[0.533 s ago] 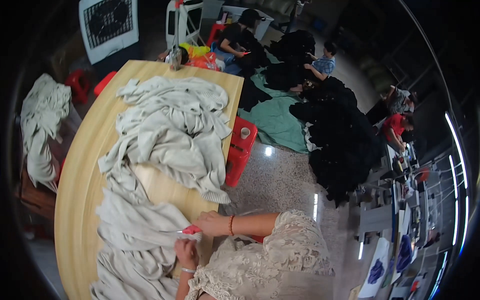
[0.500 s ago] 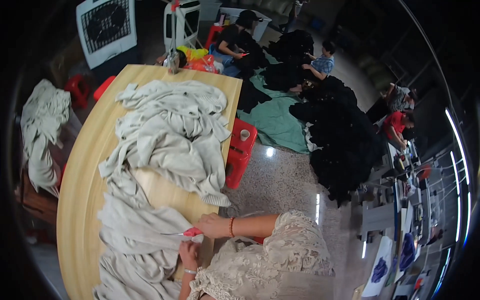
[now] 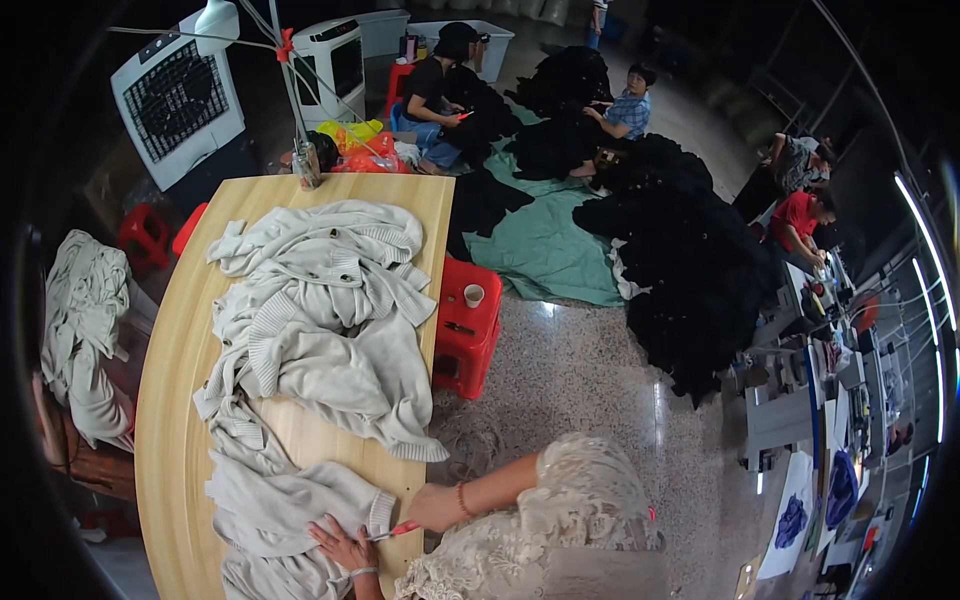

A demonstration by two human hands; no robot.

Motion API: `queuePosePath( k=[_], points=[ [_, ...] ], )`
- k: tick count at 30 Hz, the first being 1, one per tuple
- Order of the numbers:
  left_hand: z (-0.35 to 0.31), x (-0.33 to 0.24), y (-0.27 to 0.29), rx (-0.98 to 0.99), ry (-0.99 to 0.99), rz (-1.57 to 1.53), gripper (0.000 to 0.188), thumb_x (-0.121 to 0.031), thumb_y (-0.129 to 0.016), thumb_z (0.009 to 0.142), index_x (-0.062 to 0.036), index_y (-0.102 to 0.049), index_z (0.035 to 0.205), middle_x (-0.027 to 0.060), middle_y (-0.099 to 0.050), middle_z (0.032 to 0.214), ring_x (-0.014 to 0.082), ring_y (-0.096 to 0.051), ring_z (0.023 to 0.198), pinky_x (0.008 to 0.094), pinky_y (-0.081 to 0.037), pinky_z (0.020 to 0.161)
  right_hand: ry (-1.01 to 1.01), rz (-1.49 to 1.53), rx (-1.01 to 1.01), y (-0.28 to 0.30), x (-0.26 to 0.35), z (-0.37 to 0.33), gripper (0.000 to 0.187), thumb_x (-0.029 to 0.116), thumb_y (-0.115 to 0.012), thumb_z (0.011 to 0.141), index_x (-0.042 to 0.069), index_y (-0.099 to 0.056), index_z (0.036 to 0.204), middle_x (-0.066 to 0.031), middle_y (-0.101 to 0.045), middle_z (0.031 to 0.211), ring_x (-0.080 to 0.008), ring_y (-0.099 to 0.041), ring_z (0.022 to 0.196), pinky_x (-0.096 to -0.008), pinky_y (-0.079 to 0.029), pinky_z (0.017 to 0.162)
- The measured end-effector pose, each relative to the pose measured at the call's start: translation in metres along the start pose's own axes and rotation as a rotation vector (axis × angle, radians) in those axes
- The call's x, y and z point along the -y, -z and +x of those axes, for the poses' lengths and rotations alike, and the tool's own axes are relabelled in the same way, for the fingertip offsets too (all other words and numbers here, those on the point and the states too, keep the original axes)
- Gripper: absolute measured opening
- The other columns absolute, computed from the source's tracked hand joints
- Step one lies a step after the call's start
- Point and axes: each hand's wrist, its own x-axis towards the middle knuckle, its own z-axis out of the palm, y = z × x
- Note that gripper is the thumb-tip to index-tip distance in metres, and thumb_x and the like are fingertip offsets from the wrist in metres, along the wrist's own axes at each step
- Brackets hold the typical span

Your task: Trimming loose threads from sweaters using scissors at a workbench.

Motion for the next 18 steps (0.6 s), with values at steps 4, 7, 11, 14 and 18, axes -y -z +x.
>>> queuePosePath(
  k=[4, 7, 11, 14, 18],
  points=[
    [-0.002, 0.002, 0.002, 0.037, 0.021, 0.017, 0.088, -0.066, -0.048, 0.083, -0.0130, -0.025, 0.149, 0.0253, -0.008, 0.155, 0.0441, -0.008, 0.143, 0.0624, -0.009, 0.109, 0.143, -0.062, -0.024, 0.002, 0.020, 0.078, 0.018, 0.017, -0.060, 0.074, 0.001, -0.064, 0.081, -0.0193, -0.066, 0.077, -0.0340, -0.067, 0.076, -0.0430, -0.052, 0.067],
    [0.002, -0.005, 0.006, 0.107, 0.074, 0.027, 0.092, -0.071, -0.044, 0.082, -0.0096, -0.028, 0.148, 0.0270, -0.009, 0.154, 0.0445, -0.007, 0.143, 0.0586, -0.008, 0.112, 0.129, -0.026, -0.243, -0.002, 0.036, 0.125, 0.018, 0.016, -0.061, 0.074, -0.001, -0.065, 0.075, -0.0196, -0.066, 0.074, -0.0339, -0.067, 0.074, -0.0418, -0.053, 0.065],
    [0.004, -0.012, 0.012, 0.119, 0.076, 0.015, 0.091, -0.070, -0.044, 0.082, -0.0102, -0.028, 0.148, 0.0275, -0.011, 0.154, 0.0436, -0.008, 0.143, 0.0589, -0.008, 0.112, 0.140, -0.114, -0.043, 0.018, 0.026, 0.102, 0.018, 0.018, -0.062, 0.073, 0.000, -0.067, 0.076, -0.0200, -0.068, 0.076, -0.0343, -0.068, 0.075, -0.0419, -0.053, 0.066],
    [-0.001, -0.012, 0.011, -0.005, 0.076, 0.073, 0.077, -0.058, -0.045, 0.088, -0.0119, -0.029, 0.148, 0.0247, -0.013, 0.155, 0.0426, -0.011, 0.143, 0.0611, -0.009, 0.110, 0.109, -0.119, 0.010, -0.008, -0.006, 0.067, 0.017, 0.016, -0.060, 0.075, 0.001, -0.066, 0.078, -0.0206, -0.067, 0.077, -0.0354, -0.067, 0.074, -0.0452, -0.052, 0.065],
    [0.004, -0.008, -0.018, -0.013, 0.115, 0.077, 0.084, -0.071, -0.036, 0.086, -0.0195, -0.021, 0.151, 0.0218, -0.008, 0.156, 0.0433, -0.010, 0.142, 0.0688, -0.011, 0.106, 0.080, -0.031, 0.000, -0.025, -0.047, 0.004, 0.020, 0.017, -0.051, 0.084, 0.005, -0.058, 0.097, -0.0144, -0.063, 0.082, -0.0340, -0.063, 0.082, -0.0472, -0.049, 0.069]
  ],
)
